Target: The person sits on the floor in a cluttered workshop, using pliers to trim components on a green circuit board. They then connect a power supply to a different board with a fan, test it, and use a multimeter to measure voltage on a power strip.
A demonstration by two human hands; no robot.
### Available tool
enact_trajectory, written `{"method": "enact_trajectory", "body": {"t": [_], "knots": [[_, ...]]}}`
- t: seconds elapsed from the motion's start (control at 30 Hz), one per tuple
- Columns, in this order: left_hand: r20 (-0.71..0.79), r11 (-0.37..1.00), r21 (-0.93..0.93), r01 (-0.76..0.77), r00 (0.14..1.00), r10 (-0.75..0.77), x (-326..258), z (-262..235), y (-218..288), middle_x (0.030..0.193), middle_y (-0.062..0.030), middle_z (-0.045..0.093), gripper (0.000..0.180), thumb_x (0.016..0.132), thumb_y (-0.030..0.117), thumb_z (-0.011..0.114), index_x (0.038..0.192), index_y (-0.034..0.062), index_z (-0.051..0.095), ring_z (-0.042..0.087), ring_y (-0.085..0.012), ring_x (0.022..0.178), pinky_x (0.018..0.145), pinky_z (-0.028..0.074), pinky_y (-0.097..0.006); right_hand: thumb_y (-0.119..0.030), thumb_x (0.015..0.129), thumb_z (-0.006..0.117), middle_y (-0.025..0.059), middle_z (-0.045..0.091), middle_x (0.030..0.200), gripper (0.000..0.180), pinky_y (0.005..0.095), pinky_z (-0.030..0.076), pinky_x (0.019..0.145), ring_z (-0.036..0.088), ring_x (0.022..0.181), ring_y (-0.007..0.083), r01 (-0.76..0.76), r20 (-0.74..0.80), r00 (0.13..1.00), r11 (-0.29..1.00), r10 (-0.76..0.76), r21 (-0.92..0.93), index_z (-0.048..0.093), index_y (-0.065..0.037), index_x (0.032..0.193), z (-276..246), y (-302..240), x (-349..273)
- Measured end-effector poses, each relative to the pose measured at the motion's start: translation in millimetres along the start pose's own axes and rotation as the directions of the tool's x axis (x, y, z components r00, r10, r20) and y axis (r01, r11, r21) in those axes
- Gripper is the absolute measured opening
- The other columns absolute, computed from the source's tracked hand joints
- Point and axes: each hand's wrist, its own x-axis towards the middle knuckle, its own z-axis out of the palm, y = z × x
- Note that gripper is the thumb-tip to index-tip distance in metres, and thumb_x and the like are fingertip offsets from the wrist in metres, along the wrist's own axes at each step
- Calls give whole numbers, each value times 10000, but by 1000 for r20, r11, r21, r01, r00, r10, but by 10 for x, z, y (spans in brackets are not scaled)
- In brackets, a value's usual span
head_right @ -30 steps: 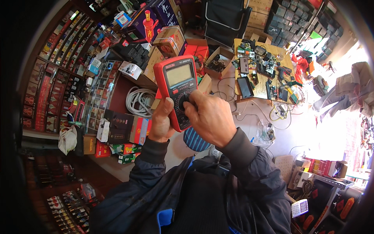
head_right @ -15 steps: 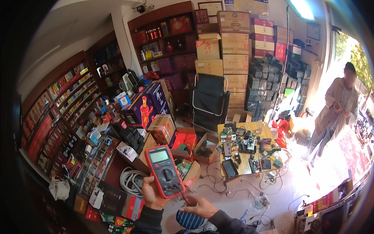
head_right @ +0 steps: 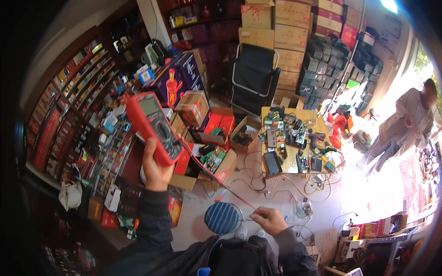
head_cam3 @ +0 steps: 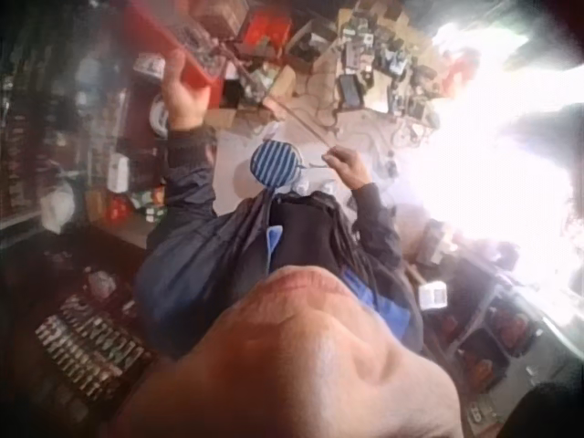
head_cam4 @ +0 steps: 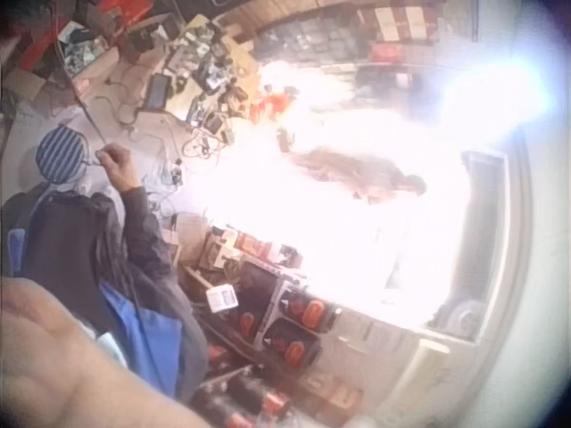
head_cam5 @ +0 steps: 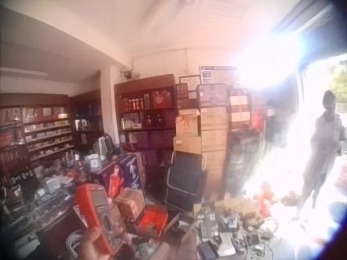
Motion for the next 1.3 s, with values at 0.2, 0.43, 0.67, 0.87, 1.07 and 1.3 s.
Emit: {"method": "enact_trajectory", "body": {"t": [0.2, 0.43, 0.67, 0.87, 1.07, 1.3], "knots": [[594, -157, 788, -596, 802, -64, 164, 185, 255, 1315, -170, 582, 923, 674, 185, 885, 1492, 26, 486, 568, -340, 1218, 1043, 453, -433, -38, 879, 756, 114, 677, 742, 108, 299, 508, 645, 640, 661, 161, 332, -221, 894, 908, -389, -255, 736, 23, 966, -376, -1077, -381], [701, 290, 640, -712, 386, -600, -267, 568, -173, 1341, -157, 569, 944, 625, 278, 932, 1439, 29, 524, 547, -333, 1260, 1100, 410, -438, -120, 974, 677, 61, 685, 834, 194, 259, 490, 667, 595, 735, 100, 514, -314, 761, 823, -567, -242, 708, 17, 1108, -788, -1438, 209], [528, 378, 803, -461, 844, -92, -215, 472, -280, 1299, -121, 593, 907, 663, 244, 970, 1410, -12, 524, 584, -262, 1222, 1069, 440, -374, -274, 976, 647, 222, 690, 822, 243, 465, 540, 732, 687, 780, 404, 198, 81, 980, 892, -181, -406, 725, -62, 1064, -87, -387, 255], [608, -355, 567, -743, 668, -429, -54, 308, -456, 1183, -151, 611, 755, 681, 287, 888, 1320, 43, 566, 563, -366, 1143, 947, 432, -468, -215, 952, 642, 201, 678, 792, 166, 468, 547, 699, 682, 773, 381, 561, 102, 801, 679, -590, -474, 702, -94, 1049, -133, -726, 120], [543, 413, 791, -451, 207, -814, -346, 414, -444, 1193, -178, 621, 921, 565, 290, 957, 1357, 22, 571, 609, -357, 1120, 1008, 464, -398, -272, 929, 751, 123, 740, 878, 262, 367, 540, 741, 704, 836, 203, 408, 69, 910, 913, -409, 19, 745, -41, 1054, -394, -652, 651], [335, 458, 878, 140, 502, -797, -501, 9, -370, 1388, -98, 570, 1245, 442, 327, 1060, 1475, -26, 462, 550, -215, 1304, 1151, 385, -358, -225, 967, 710, 31, 652, 793, 209, 322, 513, 737, 619, 775, 122, 102, 299, 927, 920, -226, 379, 676, -22, 996, 102, -216, 409]]}}
